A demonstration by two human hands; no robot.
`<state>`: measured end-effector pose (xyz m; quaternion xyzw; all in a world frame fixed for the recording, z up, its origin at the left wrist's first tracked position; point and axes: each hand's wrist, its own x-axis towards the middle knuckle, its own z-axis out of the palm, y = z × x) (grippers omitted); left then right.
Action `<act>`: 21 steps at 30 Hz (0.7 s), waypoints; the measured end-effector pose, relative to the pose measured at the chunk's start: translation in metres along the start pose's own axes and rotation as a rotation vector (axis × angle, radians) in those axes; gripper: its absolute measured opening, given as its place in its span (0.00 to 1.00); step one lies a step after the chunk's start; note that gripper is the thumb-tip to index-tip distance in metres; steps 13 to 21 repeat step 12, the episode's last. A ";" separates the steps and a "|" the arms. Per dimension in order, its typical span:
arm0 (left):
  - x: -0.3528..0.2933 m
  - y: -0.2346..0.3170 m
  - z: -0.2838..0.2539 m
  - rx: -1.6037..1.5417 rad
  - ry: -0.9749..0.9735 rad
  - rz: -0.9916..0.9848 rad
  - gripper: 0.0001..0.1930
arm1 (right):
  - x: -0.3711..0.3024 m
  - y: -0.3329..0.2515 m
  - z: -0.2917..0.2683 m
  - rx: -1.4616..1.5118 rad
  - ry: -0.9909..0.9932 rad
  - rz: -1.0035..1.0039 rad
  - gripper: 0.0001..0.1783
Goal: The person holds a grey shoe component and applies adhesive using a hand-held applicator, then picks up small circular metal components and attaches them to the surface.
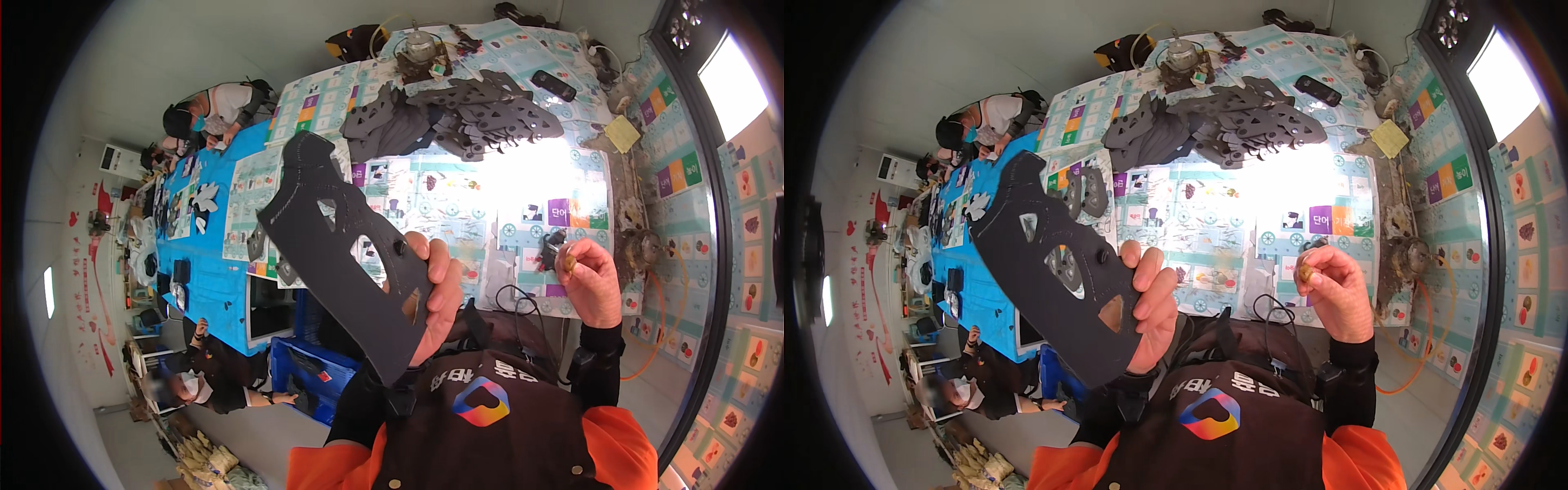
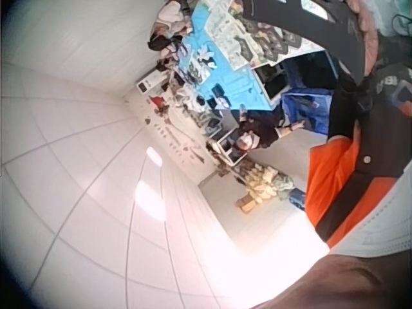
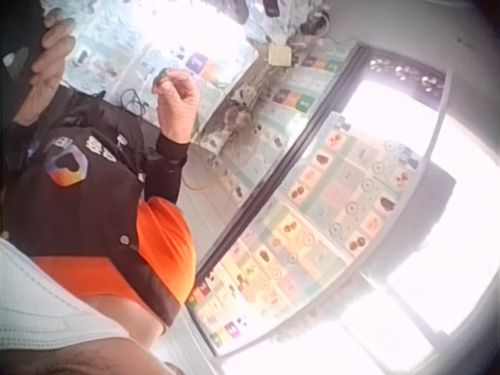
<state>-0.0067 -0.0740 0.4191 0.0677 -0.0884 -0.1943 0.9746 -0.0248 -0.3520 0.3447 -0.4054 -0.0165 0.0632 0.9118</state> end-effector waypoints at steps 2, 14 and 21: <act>-0.002 0.002 0.007 -0.068 0.033 0.002 0.16 | 0.001 0.002 0.000 0.011 -0.001 -0.003 0.11; -0.009 0.009 0.052 -0.468 0.139 0.036 0.07 | 0.000 0.003 -0.003 -0.001 0.021 0.009 0.10; -0.009 0.009 0.052 -0.468 0.139 0.036 0.07 | 0.000 0.003 -0.003 -0.001 0.021 0.009 0.10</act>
